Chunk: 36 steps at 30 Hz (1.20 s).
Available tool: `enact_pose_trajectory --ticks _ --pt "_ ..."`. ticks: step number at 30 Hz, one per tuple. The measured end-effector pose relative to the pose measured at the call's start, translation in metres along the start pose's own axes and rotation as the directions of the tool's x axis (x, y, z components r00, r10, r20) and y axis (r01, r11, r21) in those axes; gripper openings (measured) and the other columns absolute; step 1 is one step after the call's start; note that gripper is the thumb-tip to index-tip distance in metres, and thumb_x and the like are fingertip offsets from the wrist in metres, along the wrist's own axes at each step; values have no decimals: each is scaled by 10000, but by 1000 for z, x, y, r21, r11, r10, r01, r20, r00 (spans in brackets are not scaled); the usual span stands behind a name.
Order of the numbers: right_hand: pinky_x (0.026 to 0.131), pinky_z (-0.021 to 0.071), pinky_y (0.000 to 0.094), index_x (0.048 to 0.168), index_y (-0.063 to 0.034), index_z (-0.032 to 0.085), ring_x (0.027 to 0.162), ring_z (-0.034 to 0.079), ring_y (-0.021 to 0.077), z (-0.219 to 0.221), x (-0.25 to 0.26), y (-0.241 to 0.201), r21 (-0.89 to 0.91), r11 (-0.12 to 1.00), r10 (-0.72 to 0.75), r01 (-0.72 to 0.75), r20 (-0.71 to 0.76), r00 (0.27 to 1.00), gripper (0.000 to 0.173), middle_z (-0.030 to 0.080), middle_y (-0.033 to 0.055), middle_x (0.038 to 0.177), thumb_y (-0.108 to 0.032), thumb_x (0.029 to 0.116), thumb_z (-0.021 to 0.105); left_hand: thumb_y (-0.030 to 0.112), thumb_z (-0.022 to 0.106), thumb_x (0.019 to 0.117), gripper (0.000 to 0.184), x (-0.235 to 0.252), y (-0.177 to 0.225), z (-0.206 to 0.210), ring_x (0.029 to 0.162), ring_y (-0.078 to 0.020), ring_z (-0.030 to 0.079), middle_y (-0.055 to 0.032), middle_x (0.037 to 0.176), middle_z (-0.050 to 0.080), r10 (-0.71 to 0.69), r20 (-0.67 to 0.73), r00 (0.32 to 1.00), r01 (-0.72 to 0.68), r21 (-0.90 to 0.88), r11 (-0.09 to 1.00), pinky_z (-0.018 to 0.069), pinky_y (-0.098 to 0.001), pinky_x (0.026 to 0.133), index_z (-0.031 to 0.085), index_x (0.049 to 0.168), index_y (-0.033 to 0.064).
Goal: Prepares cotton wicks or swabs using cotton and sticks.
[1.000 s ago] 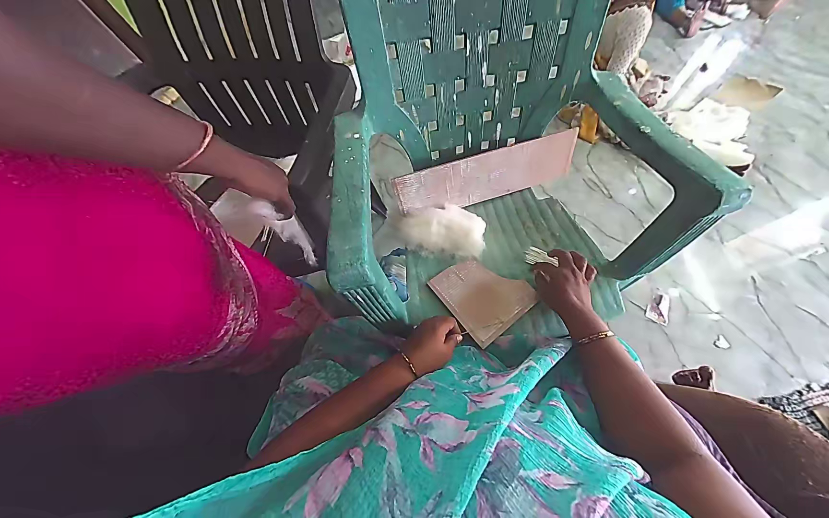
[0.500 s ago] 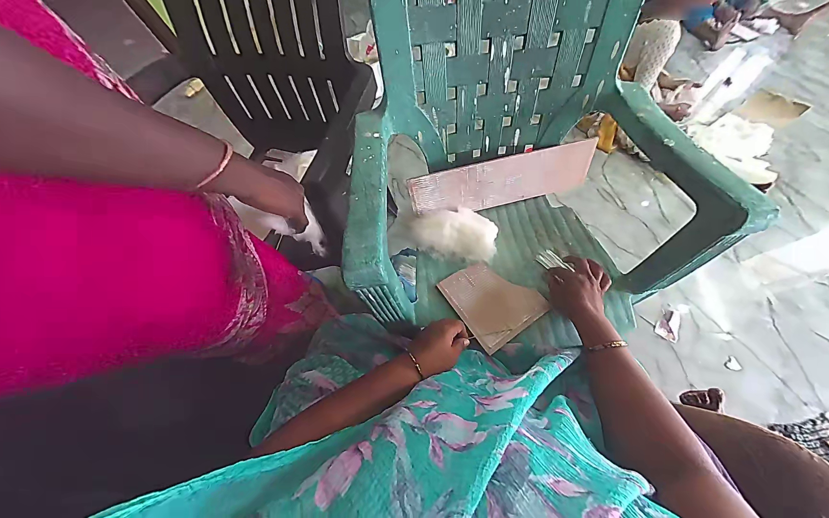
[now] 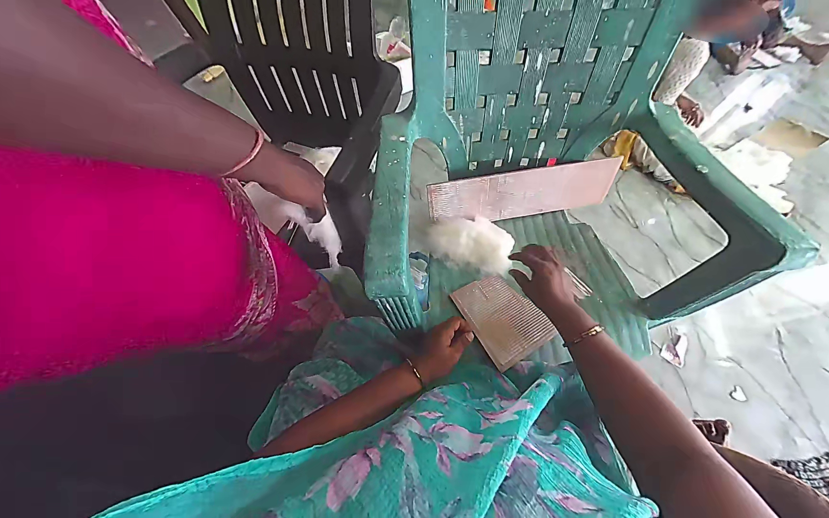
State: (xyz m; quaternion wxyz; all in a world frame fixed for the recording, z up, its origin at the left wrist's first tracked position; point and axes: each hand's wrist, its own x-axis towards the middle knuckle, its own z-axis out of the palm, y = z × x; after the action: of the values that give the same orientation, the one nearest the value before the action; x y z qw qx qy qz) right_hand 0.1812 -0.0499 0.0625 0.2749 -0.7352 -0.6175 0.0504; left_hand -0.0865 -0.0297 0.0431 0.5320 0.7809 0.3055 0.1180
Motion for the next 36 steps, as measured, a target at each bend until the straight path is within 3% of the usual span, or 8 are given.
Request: enact_pose_trajectory --ticks 5,11,17,22,26,29,33,36 --pt "977 456 626 1120 -172 798 1219 595 420 28 33 -5 -165 957 -210 239 172 962 382 688 152 1262 85 912 605 176 478 1080 286 -1 -5 -9 709 -127 588 -129 953 618 -16 89 996 24 -88 996 530 -286 680 581 1192 -65" --pt "968 475 615 953 -109 807 1175 625 401 33 43 7 -139 959 -219 247 191 957 134 729 140 1154 -40 924 696 192 477 1088 293 0 -4 -15 666 -116 580 -109 905 621 -52 148 988 70 -116 991 526 -281 652 575 1219 -51" --pt "1023 462 585 942 -39 786 1145 634 407 14 16 14 -39 998 -48 50 39 998 119 738 177 1048 -7 946 671 188 491 1081 281 0 -8 -13 647 -105 579 -99 885 624 -1 125 992 17 -131 991 528 -269 643 592 1194 -48" --pt "1013 447 607 1036 -15 758 1150 619 421 -1 4 22 72 969 232 -238 83 969 124 716 207 1119 -95 980 682 190 497 1077 274 0 -9 -11 660 -91 577 -89 898 619 6 108 994 9 -140 990 525 -257 650 592 1189 -42" --pt "888 554 478 1267 28 579 1001 678 283 6 7 17 438 701 515 -562 234 824 270 661 202 1179 -138 1053 568 195 493 1080 285 -1 -8 -11 681 -105 596 -100 912 629 -6 109 994 20 -124 992 539 -273 668 588 1206 -42" --pt "829 585 390 1404 -15 478 937 696 224 12 15 3 623 477 580 -620 307 755 396 634 183 1245 -156 1050 588 187 485 1083 284 -1 -8 -11 686 -114 600 -107 924 628 -19 119 993 33 -116 993 543 -282 676 581 1216 -44" --pt "850 572 453 1383 -14 512 1027 673 294 22 22 -1 541 583 546 -606 292 786 542 610 214 1324 -128 922 774 179 485 1081 290 -2 -8 -10 694 -129 609 -122 929 633 -25 122 992 36 -92 995 549 -293 683 579 1219 -58" --pt "854 571 523 1310 -2 583 987 694 344 30 26 2 405 696 541 -592 246 804 499 675 219 1206 -152 891 810 188 482 1081 291 -1 -9 -9 688 -130 614 -115 904 636 -19 117 993 26 -58 998 554 -298 685 583 1211 -51"
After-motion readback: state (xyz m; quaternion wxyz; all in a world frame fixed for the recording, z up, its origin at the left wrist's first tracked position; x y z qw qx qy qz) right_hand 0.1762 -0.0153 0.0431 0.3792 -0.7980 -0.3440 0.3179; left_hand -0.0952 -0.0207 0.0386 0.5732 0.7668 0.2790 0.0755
